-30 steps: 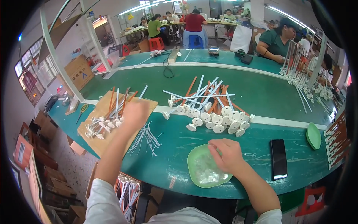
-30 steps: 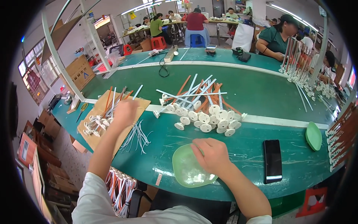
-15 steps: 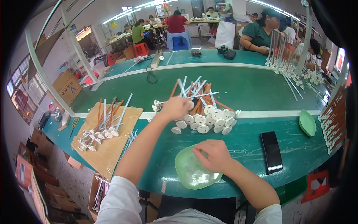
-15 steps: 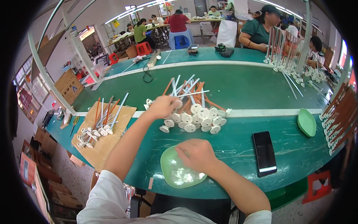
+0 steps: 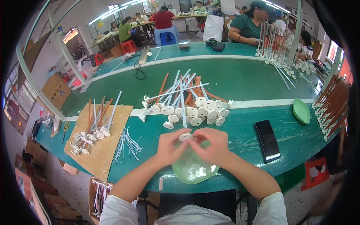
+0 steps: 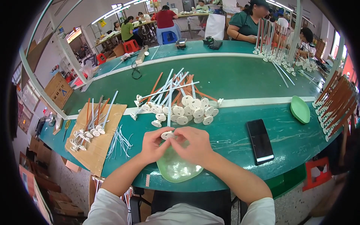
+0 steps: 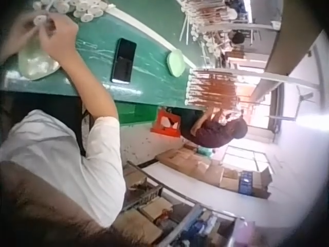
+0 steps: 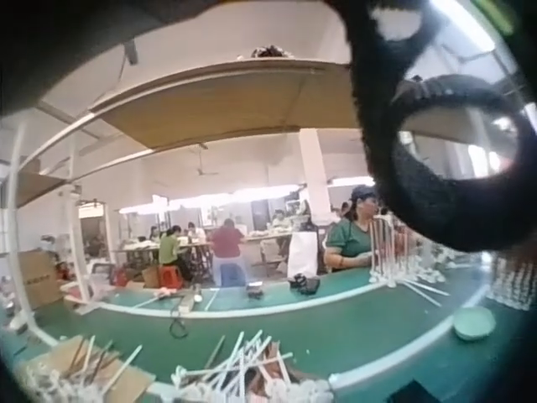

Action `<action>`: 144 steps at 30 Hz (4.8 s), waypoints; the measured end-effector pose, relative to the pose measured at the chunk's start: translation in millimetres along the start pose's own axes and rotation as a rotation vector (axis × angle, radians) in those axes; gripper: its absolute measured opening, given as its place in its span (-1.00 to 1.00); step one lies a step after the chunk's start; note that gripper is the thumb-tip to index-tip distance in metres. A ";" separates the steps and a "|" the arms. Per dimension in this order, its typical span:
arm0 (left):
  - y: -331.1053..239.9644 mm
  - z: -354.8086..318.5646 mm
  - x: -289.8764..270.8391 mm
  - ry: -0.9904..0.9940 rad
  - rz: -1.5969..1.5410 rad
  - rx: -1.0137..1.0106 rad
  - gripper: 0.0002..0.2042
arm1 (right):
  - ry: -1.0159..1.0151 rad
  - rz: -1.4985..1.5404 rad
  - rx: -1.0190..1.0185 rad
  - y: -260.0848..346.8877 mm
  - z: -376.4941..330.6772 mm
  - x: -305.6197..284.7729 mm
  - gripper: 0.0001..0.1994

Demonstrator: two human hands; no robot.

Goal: Assembling plastic disc and rod components using cable ties on a production line.

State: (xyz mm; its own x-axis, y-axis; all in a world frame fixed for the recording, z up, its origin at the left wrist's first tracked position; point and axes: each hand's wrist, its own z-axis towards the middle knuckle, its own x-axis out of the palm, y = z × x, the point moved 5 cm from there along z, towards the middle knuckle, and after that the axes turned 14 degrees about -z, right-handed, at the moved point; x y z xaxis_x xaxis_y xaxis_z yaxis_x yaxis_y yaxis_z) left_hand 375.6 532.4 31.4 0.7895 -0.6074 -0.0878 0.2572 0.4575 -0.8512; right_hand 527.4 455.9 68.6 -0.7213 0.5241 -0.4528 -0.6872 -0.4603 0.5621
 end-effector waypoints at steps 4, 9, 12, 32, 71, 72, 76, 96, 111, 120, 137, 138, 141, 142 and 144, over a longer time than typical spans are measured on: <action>-28.3 -0.5 10.7 0.120 0.324 0.244 -0.57 | 0.001 -0.133 -0.085 4.9 -1.6 -1.3 -0.74; -36.6 -2.0 11.3 0.183 0.383 0.292 -0.57 | -0.059 -0.268 -0.262 12.4 -4.5 0.3 -0.73; -27.5 -2.9 7.9 0.163 0.340 0.235 -0.57 | -0.048 -0.286 -0.313 11.8 -1.2 0.2 -0.76; -29.1 -3.4 7.2 0.144 0.309 0.355 -0.55 | 0.027 -0.130 -0.238 10.3 4.1 -0.2 -0.81; -19.8 -10.8 -2.4 0.176 0.447 0.433 -0.51 | 0.141 0.017 -0.058 2.5 0.5 5.6 -0.79; -21.5 -9.2 -1.4 0.124 0.402 0.401 -0.52 | 0.165 0.049 -0.035 1.0 2.1 5.9 -0.79; -24.5 0.9 -0.5 0.183 0.353 0.325 -0.51 | 0.168 0.107 -0.026 -4.9 2.8 8.9 -0.82; -20.4 3.0 -2.8 0.150 0.390 0.248 -0.58 | 0.236 -0.097 0.088 -17.0 5.1 6.1 -0.89; -26.4 2.2 -4.5 0.094 0.457 0.319 -0.73 | 0.132 -0.527 0.144 -34.9 13.1 -10.3 -0.93; -25.1 2.0 -4.8 0.070 0.500 0.341 -0.79 | 0.511 -0.545 -0.178 -3.0 4.4 -2.4 -0.73; -31.5 3.9 -7.8 0.059 0.346 0.326 -0.80 | 0.205 -0.179 -0.153 -5.7 11.9 -3.8 -0.88; -30.0 4.6 -8.6 0.051 0.352 0.324 -0.81 | 0.151 -0.145 -0.082 -10.2 13.6 -6.4 -0.92; -24.1 4.7 -11.4 0.019 0.359 0.311 -0.82 | 0.096 -0.108 0.094 -22.0 13.9 -10.4 -0.95; -22.0 4.9 -13.4 -0.003 0.360 0.294 -0.82 | 0.098 -0.104 0.206 -28.9 12.8 -10.3 -0.94; -19.8 5.7 -18.2 -0.050 0.373 0.293 -0.83 | 0.047 -0.151 0.208 -34.8 13.0 -9.3 -0.93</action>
State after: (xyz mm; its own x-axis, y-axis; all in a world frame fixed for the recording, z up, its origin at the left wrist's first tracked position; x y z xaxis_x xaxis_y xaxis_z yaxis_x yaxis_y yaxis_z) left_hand 359.4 538.1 52.8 0.8819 -0.3382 -0.3285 0.0919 0.8068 -0.5837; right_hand 559.2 476.3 62.3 -0.6182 0.5396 -0.5716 -0.7585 -0.2190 0.6137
